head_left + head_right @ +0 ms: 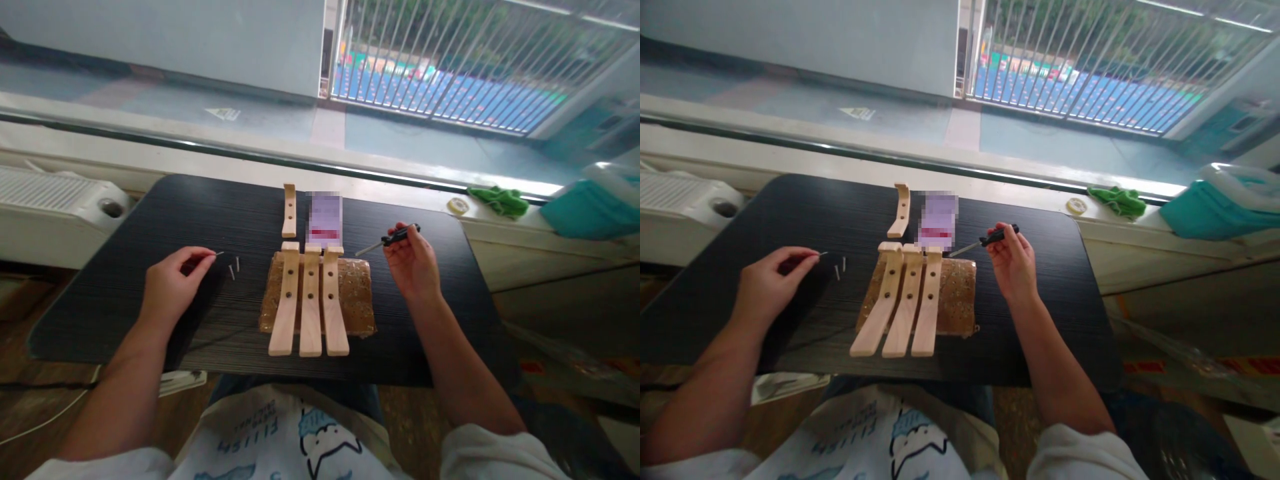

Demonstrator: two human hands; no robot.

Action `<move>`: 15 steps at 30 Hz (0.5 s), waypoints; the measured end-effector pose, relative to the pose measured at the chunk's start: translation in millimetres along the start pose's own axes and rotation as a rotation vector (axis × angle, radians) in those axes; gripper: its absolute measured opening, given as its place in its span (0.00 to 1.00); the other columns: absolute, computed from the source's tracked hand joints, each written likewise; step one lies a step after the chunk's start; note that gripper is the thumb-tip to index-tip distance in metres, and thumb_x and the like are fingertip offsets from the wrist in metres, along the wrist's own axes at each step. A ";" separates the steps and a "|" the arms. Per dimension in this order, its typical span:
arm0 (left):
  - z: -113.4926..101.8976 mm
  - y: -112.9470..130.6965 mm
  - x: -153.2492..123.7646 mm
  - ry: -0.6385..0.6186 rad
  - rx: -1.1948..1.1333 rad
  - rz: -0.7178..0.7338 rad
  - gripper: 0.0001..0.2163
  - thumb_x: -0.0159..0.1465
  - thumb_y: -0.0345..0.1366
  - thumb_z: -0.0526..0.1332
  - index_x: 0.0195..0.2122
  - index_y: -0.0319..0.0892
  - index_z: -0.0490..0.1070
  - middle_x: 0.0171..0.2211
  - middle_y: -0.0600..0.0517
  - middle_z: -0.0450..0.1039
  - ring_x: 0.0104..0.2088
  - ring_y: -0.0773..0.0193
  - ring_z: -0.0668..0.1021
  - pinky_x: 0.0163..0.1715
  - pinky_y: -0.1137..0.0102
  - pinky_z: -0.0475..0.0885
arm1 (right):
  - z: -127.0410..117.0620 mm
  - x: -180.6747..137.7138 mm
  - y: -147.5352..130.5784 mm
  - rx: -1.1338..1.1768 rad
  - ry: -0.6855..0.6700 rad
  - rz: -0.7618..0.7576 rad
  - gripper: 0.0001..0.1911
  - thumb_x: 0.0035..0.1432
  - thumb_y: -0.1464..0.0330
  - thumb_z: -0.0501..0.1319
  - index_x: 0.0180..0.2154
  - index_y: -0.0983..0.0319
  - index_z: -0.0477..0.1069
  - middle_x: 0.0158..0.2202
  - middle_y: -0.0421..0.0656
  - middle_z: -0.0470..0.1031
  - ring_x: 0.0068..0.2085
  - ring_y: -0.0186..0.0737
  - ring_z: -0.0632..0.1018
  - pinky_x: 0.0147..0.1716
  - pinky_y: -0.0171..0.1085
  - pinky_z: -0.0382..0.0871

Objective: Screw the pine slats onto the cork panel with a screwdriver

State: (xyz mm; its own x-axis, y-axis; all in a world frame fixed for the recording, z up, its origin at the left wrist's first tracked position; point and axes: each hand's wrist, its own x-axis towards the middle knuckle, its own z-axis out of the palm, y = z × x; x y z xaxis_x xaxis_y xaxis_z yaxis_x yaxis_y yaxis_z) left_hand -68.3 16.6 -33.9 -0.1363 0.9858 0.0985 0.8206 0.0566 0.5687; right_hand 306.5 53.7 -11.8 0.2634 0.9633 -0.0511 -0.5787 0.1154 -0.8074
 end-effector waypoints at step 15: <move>-2.7 6.1 -2.1 0.102 -0.080 0.036 0.16 0.65 0.49 0.54 0.50 0.53 0.72 0.50 0.54 0.74 0.48 0.53 0.76 0.50 0.59 0.69 | -0.9 -2.0 -0.6 -0.014 0.004 0.027 0.10 0.48 0.62 0.70 0.29 0.62 0.76 0.26 0.35 0.77 0.27 0.24 0.77 0.26 0.23 0.74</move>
State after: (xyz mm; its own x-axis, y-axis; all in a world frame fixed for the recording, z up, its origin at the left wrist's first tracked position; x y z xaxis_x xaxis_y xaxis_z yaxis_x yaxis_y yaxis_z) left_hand -64.5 14.4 -28.4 -0.1662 0.9656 0.2001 0.7799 0.0046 0.6259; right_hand 307.0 51.5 -11.7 0.2514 0.9649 -0.0753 -0.5749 0.0863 -0.8137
